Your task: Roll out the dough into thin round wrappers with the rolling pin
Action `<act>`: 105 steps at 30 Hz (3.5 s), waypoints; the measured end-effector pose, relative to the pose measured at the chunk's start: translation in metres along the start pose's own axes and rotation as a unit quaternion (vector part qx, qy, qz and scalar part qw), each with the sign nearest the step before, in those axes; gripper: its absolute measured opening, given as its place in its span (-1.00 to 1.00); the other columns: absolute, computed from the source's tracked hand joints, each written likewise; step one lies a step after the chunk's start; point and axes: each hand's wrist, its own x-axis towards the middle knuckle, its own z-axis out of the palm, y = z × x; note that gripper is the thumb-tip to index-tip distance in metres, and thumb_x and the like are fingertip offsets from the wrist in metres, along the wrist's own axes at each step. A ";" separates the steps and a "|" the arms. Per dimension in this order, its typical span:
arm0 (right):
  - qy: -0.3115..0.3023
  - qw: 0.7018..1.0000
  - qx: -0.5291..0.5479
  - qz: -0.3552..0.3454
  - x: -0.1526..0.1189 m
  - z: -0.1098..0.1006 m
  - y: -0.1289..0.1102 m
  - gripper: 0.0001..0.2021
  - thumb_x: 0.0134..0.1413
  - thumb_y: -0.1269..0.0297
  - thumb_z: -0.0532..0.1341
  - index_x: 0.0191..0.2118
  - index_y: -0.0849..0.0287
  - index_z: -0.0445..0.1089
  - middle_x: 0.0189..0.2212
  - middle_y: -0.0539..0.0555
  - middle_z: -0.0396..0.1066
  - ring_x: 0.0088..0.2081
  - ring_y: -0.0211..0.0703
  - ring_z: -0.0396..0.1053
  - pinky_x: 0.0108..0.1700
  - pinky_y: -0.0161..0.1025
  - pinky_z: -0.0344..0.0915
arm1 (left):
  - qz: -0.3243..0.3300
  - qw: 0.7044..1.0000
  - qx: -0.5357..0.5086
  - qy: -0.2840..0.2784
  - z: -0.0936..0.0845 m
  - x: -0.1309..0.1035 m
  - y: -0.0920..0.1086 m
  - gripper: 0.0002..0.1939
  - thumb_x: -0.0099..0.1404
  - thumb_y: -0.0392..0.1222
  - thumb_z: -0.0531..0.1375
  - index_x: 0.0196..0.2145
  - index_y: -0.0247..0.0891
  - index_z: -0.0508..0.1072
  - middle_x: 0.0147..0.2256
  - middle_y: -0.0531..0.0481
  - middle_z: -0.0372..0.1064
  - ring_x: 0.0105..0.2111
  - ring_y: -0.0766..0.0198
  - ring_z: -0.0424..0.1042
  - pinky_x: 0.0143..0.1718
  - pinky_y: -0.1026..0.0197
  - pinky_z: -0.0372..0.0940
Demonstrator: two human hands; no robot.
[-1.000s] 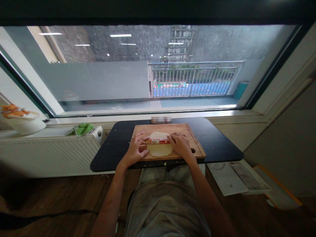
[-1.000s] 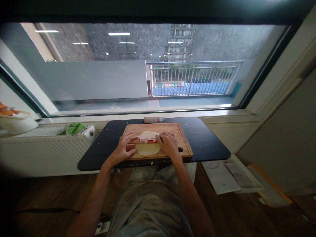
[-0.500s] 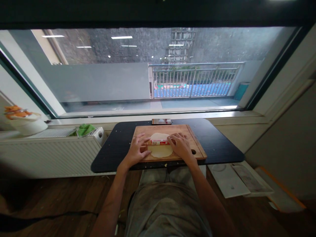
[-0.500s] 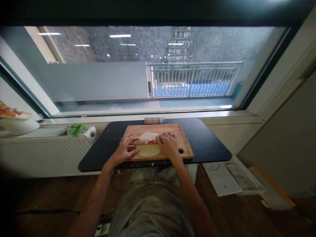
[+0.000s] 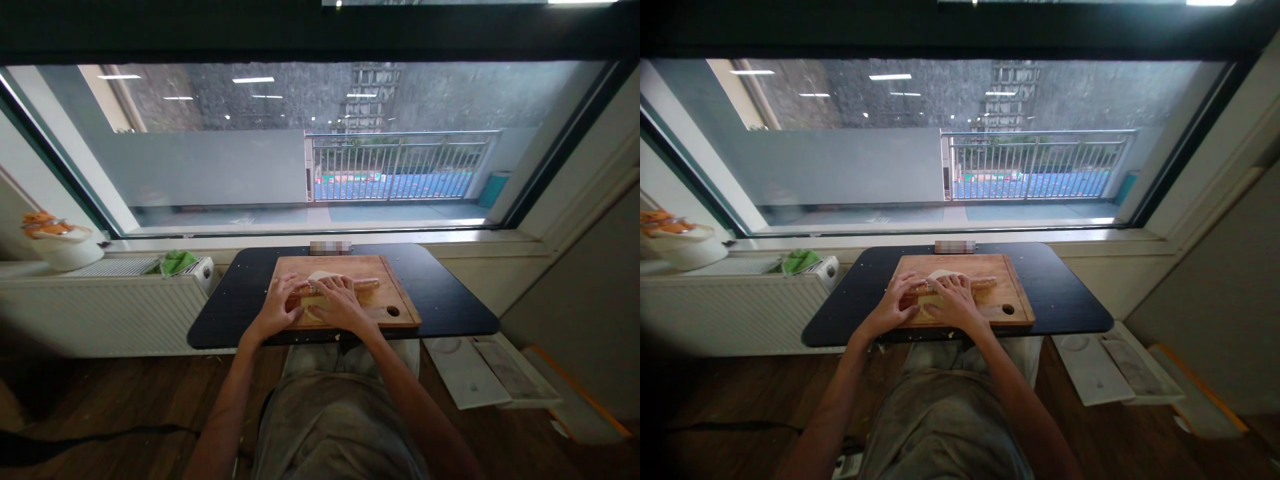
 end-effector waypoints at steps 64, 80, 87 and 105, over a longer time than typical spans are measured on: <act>0.011 1.000 0.003 0.023 -0.001 0.003 -0.013 -0.42 0.31 0.08 0.31 0.38 0.00 0.31 0.28 0.20 0.42 0.32 0.20 0.22 0.41 0.20 -0.08 | -0.016 1.000 -0.015 -0.020 0.001 0.006 0.000 -0.33 0.23 -0.12 0.38 0.30 -0.03 0.48 0.31 -0.14 0.29 0.33 -0.07 0.30 0.45 -0.17 0.18; 0.005 1.000 0.012 0.017 -0.002 0.002 -0.011 -0.43 0.31 0.10 0.30 0.38 -0.02 0.30 0.29 0.17 0.42 0.33 0.16 0.23 0.42 0.16 -0.08 | -0.005 1.000 0.003 -0.026 -0.001 0.004 0.000 -0.33 0.26 -0.10 0.38 0.31 0.00 0.46 0.30 -0.12 0.33 0.31 -0.08 0.30 0.45 -0.18 0.16; 0.001 1.000 0.003 0.017 -0.001 0.001 -0.011 -0.44 0.29 0.09 0.33 0.35 -0.02 0.33 0.26 0.17 0.44 0.30 0.17 0.23 0.39 0.15 -0.06 | -0.013 1.000 0.008 -0.022 0.000 0.006 0.000 -0.33 0.24 -0.08 0.40 0.30 0.01 0.47 0.28 -0.10 0.34 0.30 -0.09 0.30 0.45 -0.18 0.15; 0.002 1.000 0.018 0.023 -0.004 -0.003 -0.014 -0.45 0.34 0.10 0.31 0.38 -0.01 0.31 0.28 0.17 0.43 0.32 0.14 0.24 0.42 0.13 -0.08 | 0.000 0.999 -0.014 -0.049 -0.007 0.003 0.004 -0.30 0.26 -0.17 0.33 0.35 -0.03 0.42 0.31 -0.12 0.31 0.34 -0.07 0.26 0.48 -0.17 0.10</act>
